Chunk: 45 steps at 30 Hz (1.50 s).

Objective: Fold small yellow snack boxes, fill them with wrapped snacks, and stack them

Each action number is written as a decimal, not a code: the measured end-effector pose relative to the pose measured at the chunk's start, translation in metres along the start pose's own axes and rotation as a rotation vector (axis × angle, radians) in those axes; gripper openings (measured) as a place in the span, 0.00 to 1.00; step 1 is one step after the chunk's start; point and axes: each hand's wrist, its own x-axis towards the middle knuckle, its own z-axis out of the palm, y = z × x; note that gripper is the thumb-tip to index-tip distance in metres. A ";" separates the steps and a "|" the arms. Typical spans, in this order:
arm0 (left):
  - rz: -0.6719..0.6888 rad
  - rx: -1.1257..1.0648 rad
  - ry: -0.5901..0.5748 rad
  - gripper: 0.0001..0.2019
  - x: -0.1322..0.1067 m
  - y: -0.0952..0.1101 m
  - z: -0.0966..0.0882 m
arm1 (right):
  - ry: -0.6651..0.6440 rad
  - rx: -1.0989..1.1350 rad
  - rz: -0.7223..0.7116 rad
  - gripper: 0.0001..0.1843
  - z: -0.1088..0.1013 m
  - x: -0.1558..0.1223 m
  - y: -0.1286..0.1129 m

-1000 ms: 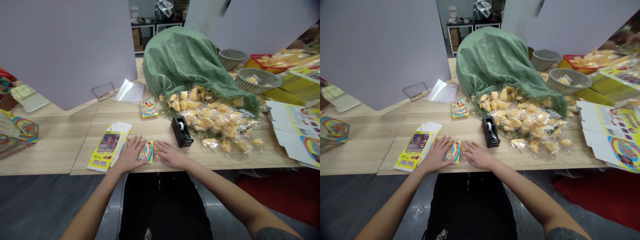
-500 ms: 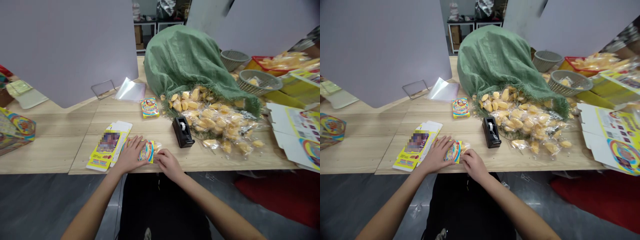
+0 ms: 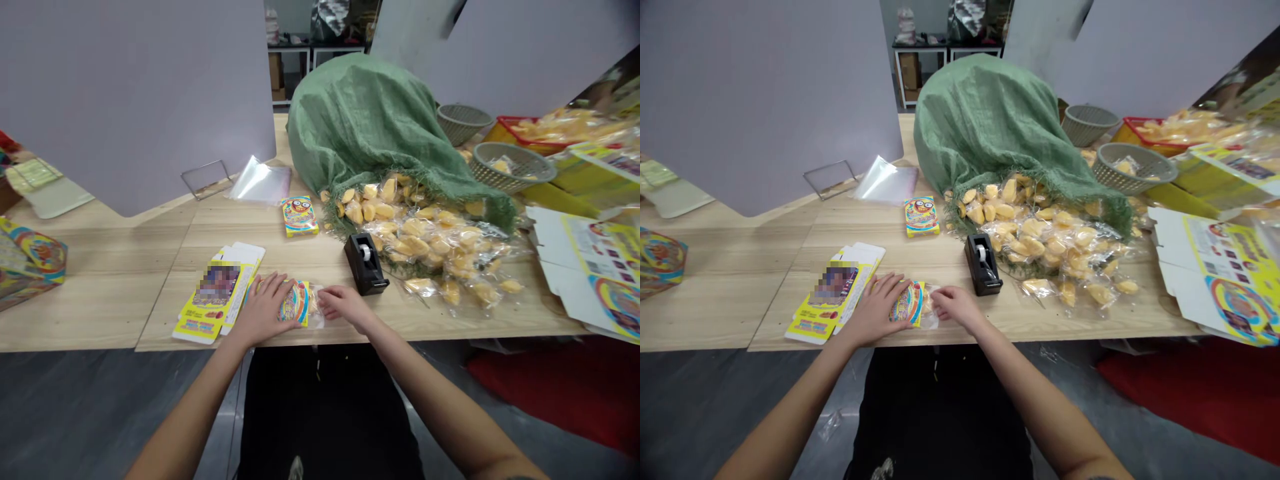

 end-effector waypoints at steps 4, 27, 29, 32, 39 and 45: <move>-0.003 0.006 -0.006 0.43 0.001 0.000 -0.002 | -0.058 0.027 0.030 0.10 0.005 -0.003 -0.004; -0.061 -0.883 0.373 0.24 0.024 0.057 -0.035 | 0.152 0.326 -0.518 0.21 -0.043 -0.075 -0.060; -0.059 -0.868 0.373 0.21 0.023 0.066 -0.028 | -0.109 0.450 -0.340 0.24 -0.040 -0.071 -0.054; -0.081 -0.753 0.373 0.14 0.022 0.072 -0.028 | -0.209 0.500 -0.280 0.25 -0.036 -0.066 -0.051; -0.243 -0.935 0.375 0.21 0.020 0.083 -0.035 | -0.027 -0.082 -0.672 0.18 -0.047 -0.073 -0.055; -0.280 -0.945 0.270 0.22 0.016 0.095 -0.041 | -0.249 -0.047 -0.474 0.20 -0.058 -0.077 -0.060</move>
